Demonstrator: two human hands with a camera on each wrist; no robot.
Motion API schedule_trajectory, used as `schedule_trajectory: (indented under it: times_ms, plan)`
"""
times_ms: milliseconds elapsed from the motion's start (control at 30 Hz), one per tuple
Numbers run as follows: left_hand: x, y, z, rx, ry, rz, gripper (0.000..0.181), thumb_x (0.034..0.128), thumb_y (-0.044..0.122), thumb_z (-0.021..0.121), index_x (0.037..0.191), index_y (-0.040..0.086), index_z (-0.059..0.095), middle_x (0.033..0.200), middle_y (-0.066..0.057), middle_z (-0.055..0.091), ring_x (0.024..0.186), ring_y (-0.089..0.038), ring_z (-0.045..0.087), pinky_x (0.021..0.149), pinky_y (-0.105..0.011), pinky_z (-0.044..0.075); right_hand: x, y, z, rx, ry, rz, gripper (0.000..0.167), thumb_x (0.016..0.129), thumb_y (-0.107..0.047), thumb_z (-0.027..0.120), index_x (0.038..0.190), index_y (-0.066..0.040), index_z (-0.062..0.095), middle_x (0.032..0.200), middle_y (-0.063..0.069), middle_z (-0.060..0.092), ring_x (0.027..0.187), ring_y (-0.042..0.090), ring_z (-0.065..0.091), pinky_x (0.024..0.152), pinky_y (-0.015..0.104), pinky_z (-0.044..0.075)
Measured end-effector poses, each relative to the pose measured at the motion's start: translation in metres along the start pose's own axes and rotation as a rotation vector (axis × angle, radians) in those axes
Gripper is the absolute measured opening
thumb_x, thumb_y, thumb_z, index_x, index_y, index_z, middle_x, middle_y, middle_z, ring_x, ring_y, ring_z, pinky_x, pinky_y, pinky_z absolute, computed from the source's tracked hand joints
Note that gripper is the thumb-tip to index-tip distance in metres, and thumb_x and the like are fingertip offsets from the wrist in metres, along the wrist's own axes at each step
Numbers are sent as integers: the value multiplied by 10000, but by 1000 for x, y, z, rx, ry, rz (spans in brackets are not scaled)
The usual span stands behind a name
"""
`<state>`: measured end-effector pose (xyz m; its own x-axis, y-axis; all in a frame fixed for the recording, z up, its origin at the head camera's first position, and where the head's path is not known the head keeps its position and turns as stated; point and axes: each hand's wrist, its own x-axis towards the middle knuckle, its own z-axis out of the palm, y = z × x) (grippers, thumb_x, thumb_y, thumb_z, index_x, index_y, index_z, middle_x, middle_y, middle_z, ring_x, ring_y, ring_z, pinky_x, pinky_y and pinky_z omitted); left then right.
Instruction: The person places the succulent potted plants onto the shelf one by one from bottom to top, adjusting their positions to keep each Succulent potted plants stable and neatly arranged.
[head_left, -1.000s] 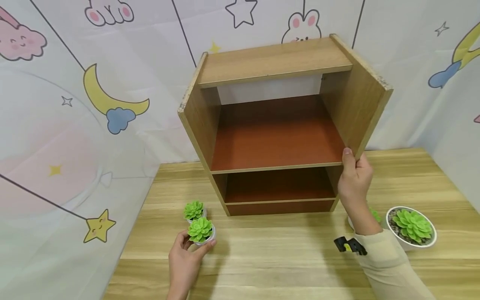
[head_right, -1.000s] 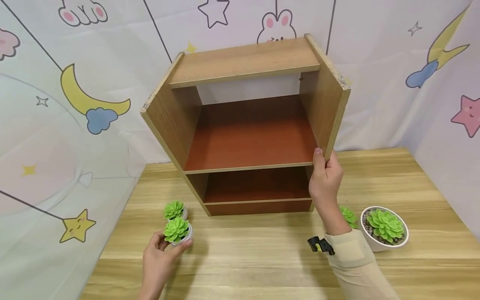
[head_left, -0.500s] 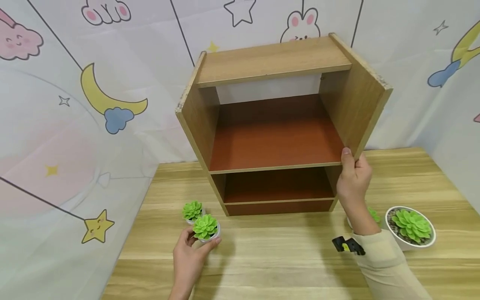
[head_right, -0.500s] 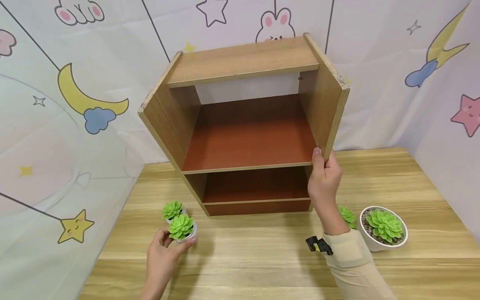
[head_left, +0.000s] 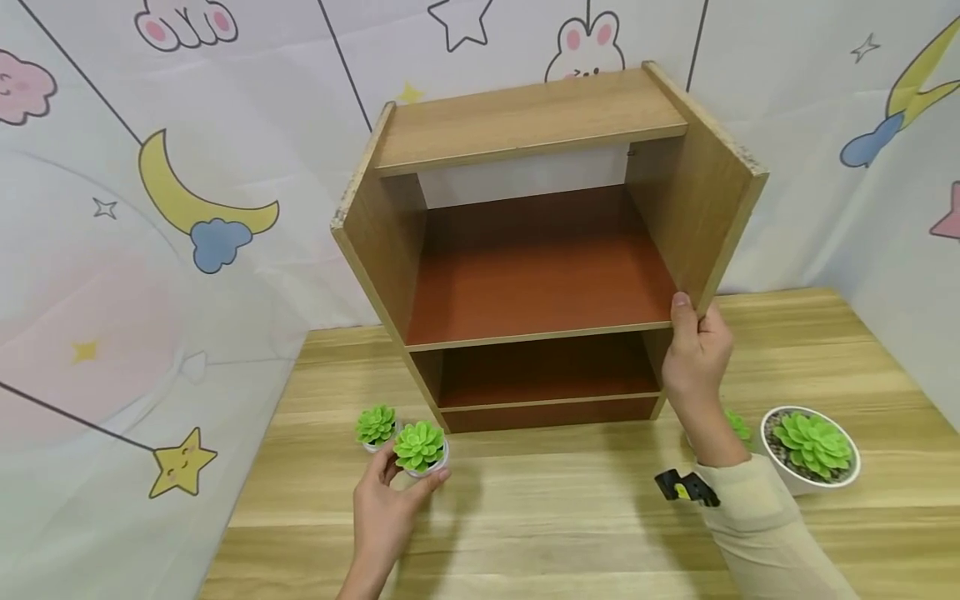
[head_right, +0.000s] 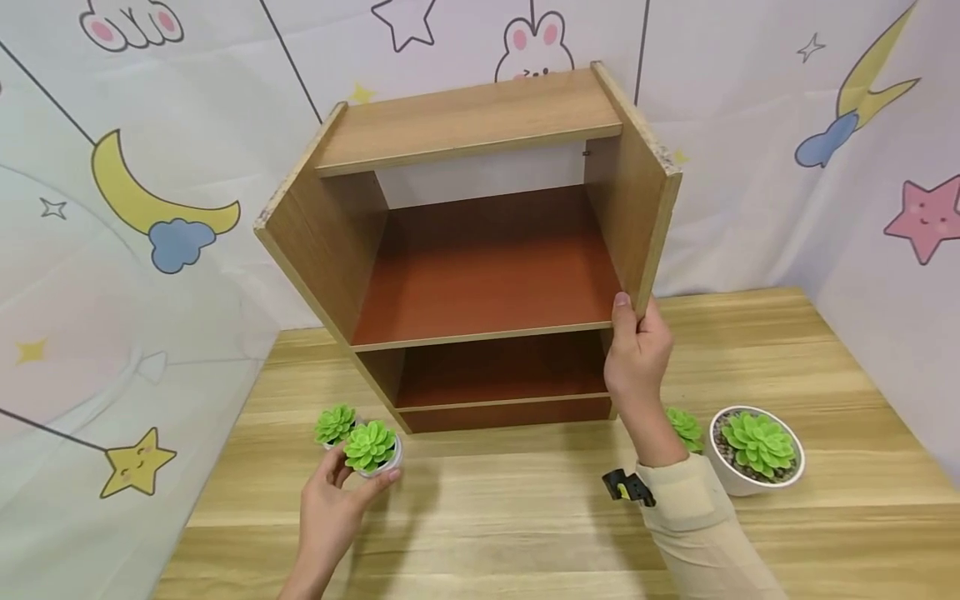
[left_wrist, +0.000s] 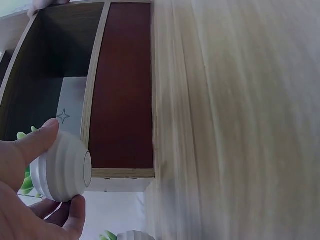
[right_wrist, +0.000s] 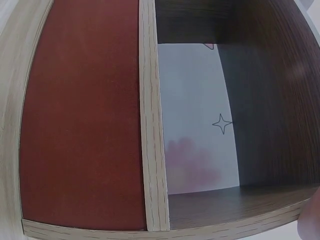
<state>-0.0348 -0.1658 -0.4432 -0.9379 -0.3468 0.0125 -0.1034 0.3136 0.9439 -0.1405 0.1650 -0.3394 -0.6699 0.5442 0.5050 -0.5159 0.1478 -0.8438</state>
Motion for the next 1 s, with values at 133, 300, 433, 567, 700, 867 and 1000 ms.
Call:
schedule_trajectory:
  times_ms: [133, 300, 433, 567, 700, 867, 1000]
  plan:
    - [1, 1, 1, 2, -3, 15, 845, 624, 208, 949, 1346, 27, 548, 1293, -146, 595, 1184, -264, 562, 1014, -421, 406, -1, 0, 1, -5, -7, -6, 320, 981, -74, 513, 902, 231, 571, 748, -92, 546, 757, 94, 456, 674, 231, 357]
    - [1, 5, 4, -21, 6, 23, 842, 642, 209, 943, 1348, -5, 538, 1271, -175, 600, 1171, -278, 570, 1006, -428, 416, 0, 0, 1, 1, -11, -9, 321, 983, -77, 512, 916, 229, 577, 765, -86, 555, 776, 96, 467, 692, 231, 367]
    - [1, 8, 7, -42, 18, 32, 823, 655, 208, 938, 1341, -19, 543, 1259, -182, 605, 1163, -281, 575, 996, -427, 424, 1, 1, 2, 1, -7, -7, 321, 979, -75, 517, 852, 219, 543, 724, -85, 514, 750, 99, 447, 670, 233, 350]
    - [0, 9, 10, -57, 30, 11, 786, 625, 212, 952, 1288, 14, 580, 1220, -130, 631, 1136, -232, 588, 972, -406, 437, 0, 0, 1, -3, 4, -1, 320, 971, -68, 520, 812, 210, 515, 688, -95, 490, 723, 94, 435, 648, 234, 339]
    - [-1, 9, 14, -72, 35, -6, 746, 584, 199, 969, 1214, 38, 605, 1197, -80, 632, 1114, -207, 592, 961, -404, 443, -2, -1, 1, -6, 7, 0, 320, 970, -66, 519, 815, 214, 518, 686, -97, 493, 720, 93, 435, 645, 233, 338]
    - [0, 8, 19, -67, 29, 26, 715, 582, 225, 971, 1171, 34, 613, 1200, -92, 618, 1125, -255, 583, 983, -440, 422, -1, 0, 1, 7, 4, -7, 322, 972, -70, 518, 843, 224, 538, 704, -90, 514, 732, 97, 443, 654, 233, 347]
    - [0, 8, 20, -46, 27, 28, 700, 573, 240, 974, 1139, 45, 612, 1186, -93, 618, 1119, -261, 586, 984, -449, 407, 0, 1, 1, 15, 4, 1, 322, 973, -71, 520, 849, 225, 546, 703, -88, 521, 733, 95, 446, 655, 233, 353]
